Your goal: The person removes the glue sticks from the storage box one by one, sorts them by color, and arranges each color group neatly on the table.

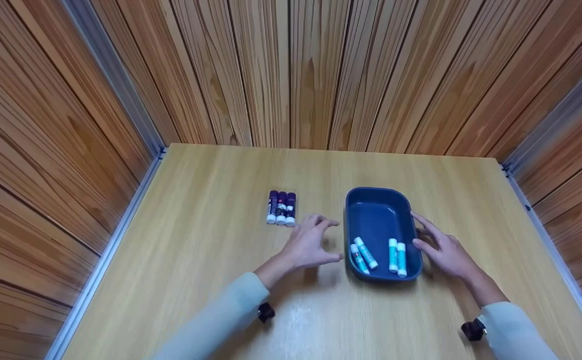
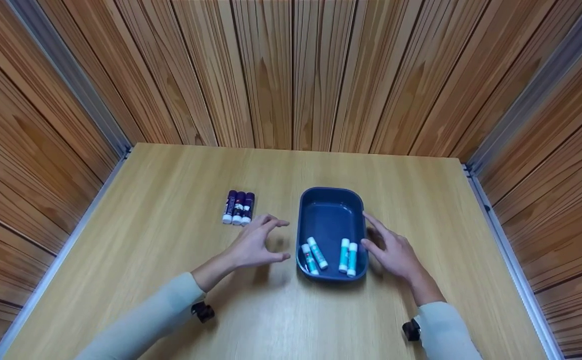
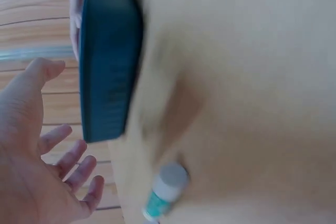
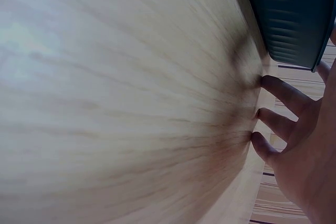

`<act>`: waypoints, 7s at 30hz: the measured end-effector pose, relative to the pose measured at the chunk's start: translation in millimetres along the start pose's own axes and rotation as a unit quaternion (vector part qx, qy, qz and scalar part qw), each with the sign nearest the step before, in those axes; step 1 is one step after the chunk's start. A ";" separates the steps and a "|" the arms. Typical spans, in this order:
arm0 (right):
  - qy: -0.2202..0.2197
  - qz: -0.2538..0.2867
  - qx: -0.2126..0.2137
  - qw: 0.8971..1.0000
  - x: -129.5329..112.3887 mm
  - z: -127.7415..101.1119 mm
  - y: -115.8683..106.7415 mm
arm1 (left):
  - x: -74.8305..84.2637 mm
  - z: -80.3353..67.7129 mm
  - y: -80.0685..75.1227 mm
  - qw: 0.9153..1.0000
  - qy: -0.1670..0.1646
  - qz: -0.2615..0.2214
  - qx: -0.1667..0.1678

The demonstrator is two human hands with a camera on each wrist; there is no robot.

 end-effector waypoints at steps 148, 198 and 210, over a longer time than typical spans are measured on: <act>-0.027 0.012 0.003 1.000 0.3 2.1 0.2 | 85.1 79.4 67.5 0.990 -0.057 -0.056 -0.113; -0.011 -0.002 0.007 1.000 -3.0 1.0 -2.8 | 1.1 14.0 -43.7 0.990 0.012 -0.122 -0.068; -0.005 -0.003 0.006 1.000 -3.4 0.6 -1.9 | -38.5 -4.9 -64.7 0.988 0.003 -0.144 -0.062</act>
Point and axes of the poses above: each hand's wrist, its own z-axis towards the middle knuckle, its own y-axis out of the palm, x = y × z, the point moved 9 cm from there along z, towards the middle knuckle, and after that the axes turned 7 degrees about -z, right-handed, at the moved point
